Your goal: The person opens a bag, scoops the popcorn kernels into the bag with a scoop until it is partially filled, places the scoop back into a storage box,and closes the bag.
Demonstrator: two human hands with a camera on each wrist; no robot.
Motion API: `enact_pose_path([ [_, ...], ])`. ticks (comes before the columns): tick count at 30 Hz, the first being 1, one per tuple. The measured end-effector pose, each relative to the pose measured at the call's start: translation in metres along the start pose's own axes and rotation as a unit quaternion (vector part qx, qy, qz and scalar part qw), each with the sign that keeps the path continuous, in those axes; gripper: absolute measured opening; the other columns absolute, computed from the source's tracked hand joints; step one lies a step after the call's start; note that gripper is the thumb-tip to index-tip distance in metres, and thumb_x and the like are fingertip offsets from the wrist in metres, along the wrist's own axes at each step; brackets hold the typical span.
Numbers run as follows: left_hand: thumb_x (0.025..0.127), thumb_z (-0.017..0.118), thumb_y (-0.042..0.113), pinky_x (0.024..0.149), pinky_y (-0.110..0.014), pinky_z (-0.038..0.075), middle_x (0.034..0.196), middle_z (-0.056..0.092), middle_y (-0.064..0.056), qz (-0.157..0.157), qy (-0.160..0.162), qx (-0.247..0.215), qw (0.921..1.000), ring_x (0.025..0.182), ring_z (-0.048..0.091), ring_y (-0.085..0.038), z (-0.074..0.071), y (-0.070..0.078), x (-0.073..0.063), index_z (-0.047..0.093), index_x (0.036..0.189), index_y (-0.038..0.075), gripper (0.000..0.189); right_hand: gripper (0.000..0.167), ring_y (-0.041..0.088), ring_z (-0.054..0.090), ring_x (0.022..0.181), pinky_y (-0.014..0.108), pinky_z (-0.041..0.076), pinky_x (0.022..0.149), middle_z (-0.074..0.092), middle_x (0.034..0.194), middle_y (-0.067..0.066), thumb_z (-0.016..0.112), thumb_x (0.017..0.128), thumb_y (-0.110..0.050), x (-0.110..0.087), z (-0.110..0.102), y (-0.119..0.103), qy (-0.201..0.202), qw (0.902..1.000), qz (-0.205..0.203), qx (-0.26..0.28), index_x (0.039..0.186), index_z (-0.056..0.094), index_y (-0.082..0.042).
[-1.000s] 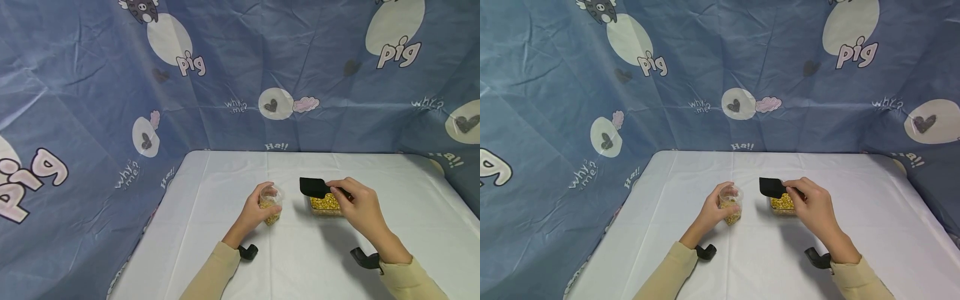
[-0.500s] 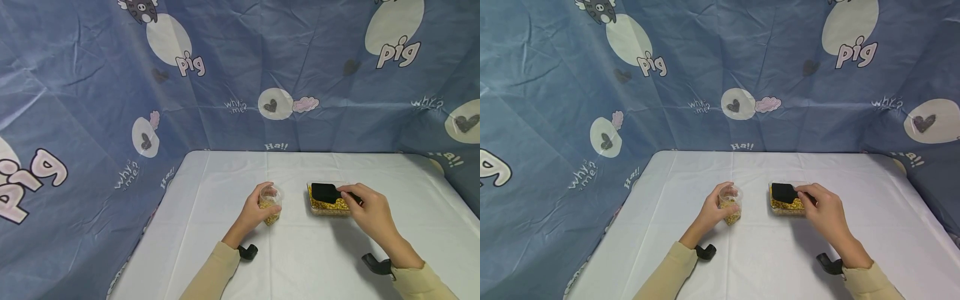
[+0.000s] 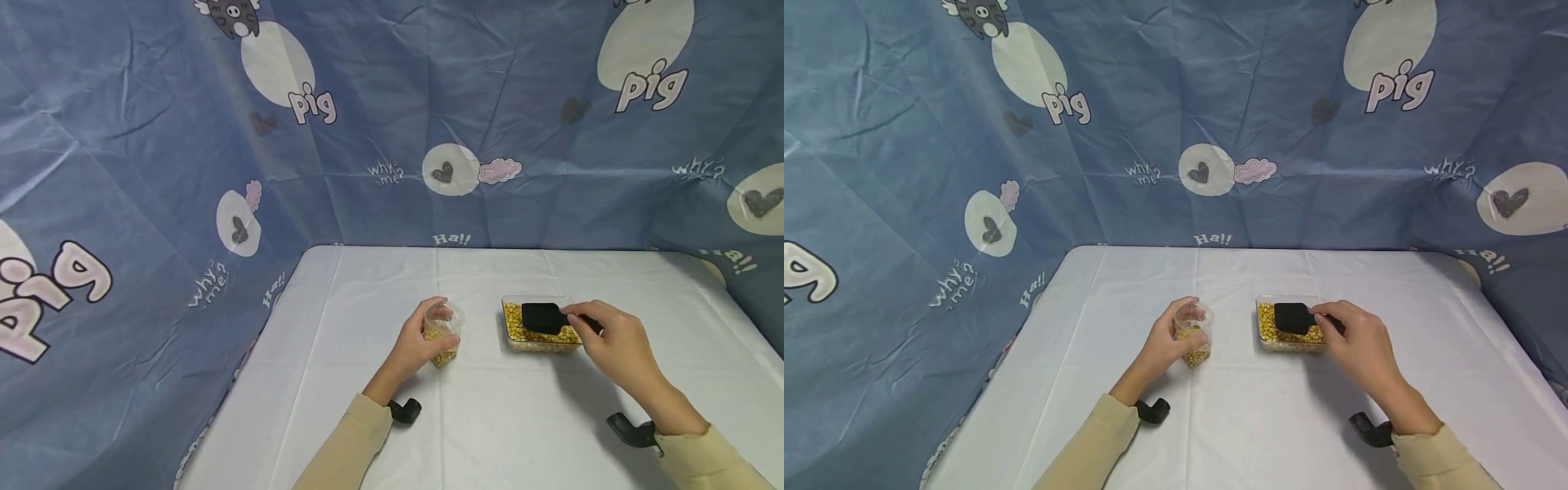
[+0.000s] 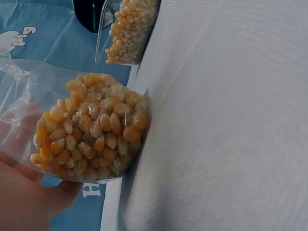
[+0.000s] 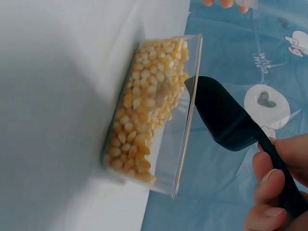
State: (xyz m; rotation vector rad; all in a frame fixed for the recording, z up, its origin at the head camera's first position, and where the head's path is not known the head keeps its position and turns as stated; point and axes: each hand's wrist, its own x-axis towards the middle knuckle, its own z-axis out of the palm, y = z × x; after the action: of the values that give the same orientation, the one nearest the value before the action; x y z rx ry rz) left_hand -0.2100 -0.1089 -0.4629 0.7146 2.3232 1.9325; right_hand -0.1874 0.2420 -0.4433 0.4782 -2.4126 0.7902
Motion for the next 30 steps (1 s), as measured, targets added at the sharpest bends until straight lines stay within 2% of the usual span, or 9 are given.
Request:
enact_pose_path([
  [6, 0.091, 0.076, 0.013, 0.11, -0.057, 0.034, 0.136, 0.056, -0.019, 0.001, 0.001, 0.0, 1.0, 0.13, 0.049, -0.033, 0.0, -0.002, 0.0, 0.041, 0.149, 0.011, 0.068, 0.017, 0.003, 0.035, 0.042, 0.027, 0.03, 0.045, 0.071, 0.103, 0.01, 0.069, 0.095, -0.006, 0.002, -0.005, 0.008, -0.029, 0.9994, 0.016, -0.004, 0.11, 0.075, -0.013],
  [12, 0.09, 0.076, 0.014, 0.11, -0.055, 0.035, 0.137, 0.056, -0.017, -0.003, 0.004, 0.005, 1.0, 0.13, 0.05, -0.03, 0.0, -0.003, 0.0, 0.042, 0.149, 0.015, 0.068, 0.015, 0.004, 0.038, 0.045, 0.027, 0.03, 0.045, 0.071, 0.098, 0.01, 0.068, 0.096, -0.008, 0.006, -0.009, 0.015, -0.041, 0.9987, 0.023, -0.018, 0.109, 0.075, -0.012],
  [19, 0.091, 0.075, 0.01, 0.109, -0.057, 0.034, 0.136, 0.055, -0.024, 0.012, 0.001, 0.004, 0.9999, 0.129, 0.049, -0.036, -0.001, -0.001, 0.0, 0.041, 0.149, 0.011, 0.067, 0.014, 0.005, 0.039, 0.046, 0.028, 0.031, 0.045, 0.072, 0.1, 0.014, 0.068, 0.097, -0.011, 0.01, -0.015, 0.022, -0.06, 0.9962, 0.049, -0.039, 0.108, 0.076, -0.011],
  [25, 0.091, 0.074, 0.011, 0.109, -0.056, 0.034, 0.136, 0.055, -0.021, 0.009, 0.0, 0.006, 0.9999, 0.13, 0.049, -0.035, -0.001, 0.001, -0.001, 0.041, 0.149, 0.01, 0.067, 0.014, 0.007, 0.038, 0.046, 0.029, 0.03, 0.046, 0.072, 0.1, 0.016, 0.066, 0.098, -0.013, 0.015, -0.019, 0.025, -0.071, 0.9946, 0.064, -0.04, 0.108, 0.076, -0.01],
  [28, 0.092, 0.074, 0.012, 0.109, -0.057, 0.034, 0.137, 0.054, -0.023, 0.013, -0.005, 0.004, 0.9999, 0.13, 0.048, -0.037, -0.002, 0.001, 0.0, 0.04, 0.15, 0.009, 0.067, 0.014, 0.009, 0.036, 0.044, 0.03, 0.029, 0.046, 0.072, 0.092, 0.012, 0.066, 0.098, -0.013, 0.018, -0.019, 0.026, -0.078, 0.994, 0.064, -0.042, 0.108, 0.076, -0.01],
  [30, 0.092, 0.074, 0.012, 0.108, -0.058, 0.034, 0.137, 0.054, -0.023, 0.015, -0.008, 0.004, 0.9998, 0.129, 0.048, -0.038, -0.003, 0.0, 0.0, 0.039, 0.15, 0.009, 0.068, 0.015, 0.009, 0.034, 0.042, 0.03, 0.028, 0.044, 0.068, 0.08, 0.007, 0.065, 0.099, -0.014, 0.019, -0.018, 0.026, -0.084, 0.9932, 0.067, -0.043, 0.108, 0.076, -0.009],
])
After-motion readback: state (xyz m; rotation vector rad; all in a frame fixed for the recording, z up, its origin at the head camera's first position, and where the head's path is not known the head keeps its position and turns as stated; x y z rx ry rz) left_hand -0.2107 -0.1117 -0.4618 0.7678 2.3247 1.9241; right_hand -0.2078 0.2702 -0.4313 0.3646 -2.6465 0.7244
